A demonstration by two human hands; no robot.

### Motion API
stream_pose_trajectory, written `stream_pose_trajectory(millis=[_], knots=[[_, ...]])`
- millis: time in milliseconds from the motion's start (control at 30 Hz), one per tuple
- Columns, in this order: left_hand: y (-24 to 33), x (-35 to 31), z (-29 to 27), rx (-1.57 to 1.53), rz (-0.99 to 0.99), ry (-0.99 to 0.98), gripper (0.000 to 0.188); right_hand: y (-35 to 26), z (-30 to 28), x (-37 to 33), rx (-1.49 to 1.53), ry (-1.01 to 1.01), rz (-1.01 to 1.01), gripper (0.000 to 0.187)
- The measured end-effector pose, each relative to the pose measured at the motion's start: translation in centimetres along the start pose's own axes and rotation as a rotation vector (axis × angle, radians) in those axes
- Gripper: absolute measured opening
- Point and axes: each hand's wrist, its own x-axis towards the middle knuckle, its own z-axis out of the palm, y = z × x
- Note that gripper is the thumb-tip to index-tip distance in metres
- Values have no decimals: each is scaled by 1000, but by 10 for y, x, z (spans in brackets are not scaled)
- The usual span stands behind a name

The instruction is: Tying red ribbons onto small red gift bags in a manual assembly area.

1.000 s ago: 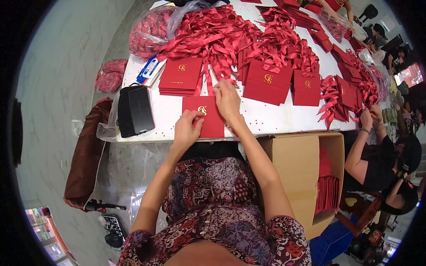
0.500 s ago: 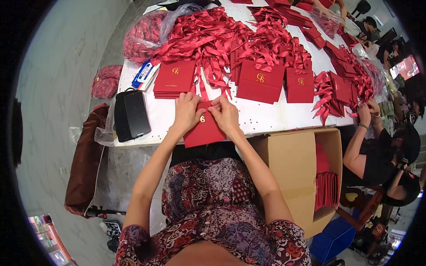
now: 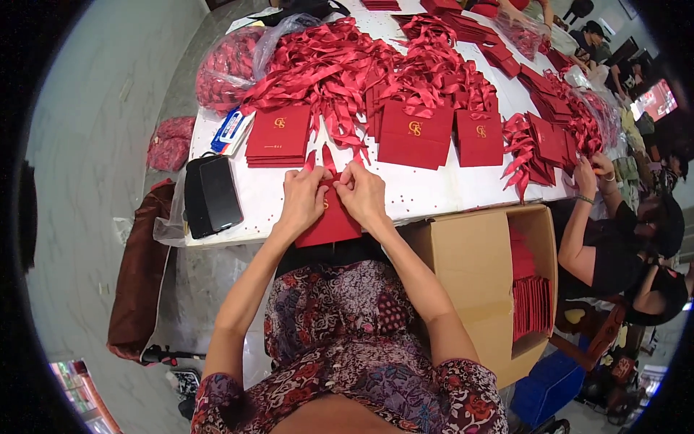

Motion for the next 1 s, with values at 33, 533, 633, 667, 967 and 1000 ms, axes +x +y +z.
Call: stream_pose_trajectory(millis=[33,533,633,667,967,1000], knots=[[3,0,-3,-5,17,3,19,-3,-4,-1,14,14,-5,19],[16,-16,-1,-68,-95,50,22,6,-2,-13,250,-19,-48,23],[10,-12,-5,-3,-43,-20,24,6,-9,-8,32,-33,-169,27],[11,-11,-7,18,-29,-31,23,6,-11,-6,-62,-52,-211,29],[22,-6,-25,67,176,-9,20,16,-37,30,68,-725,-44,37],[20,-4,-24,75,163,-13,20,33,-29,34,215,-737,-81,37]])
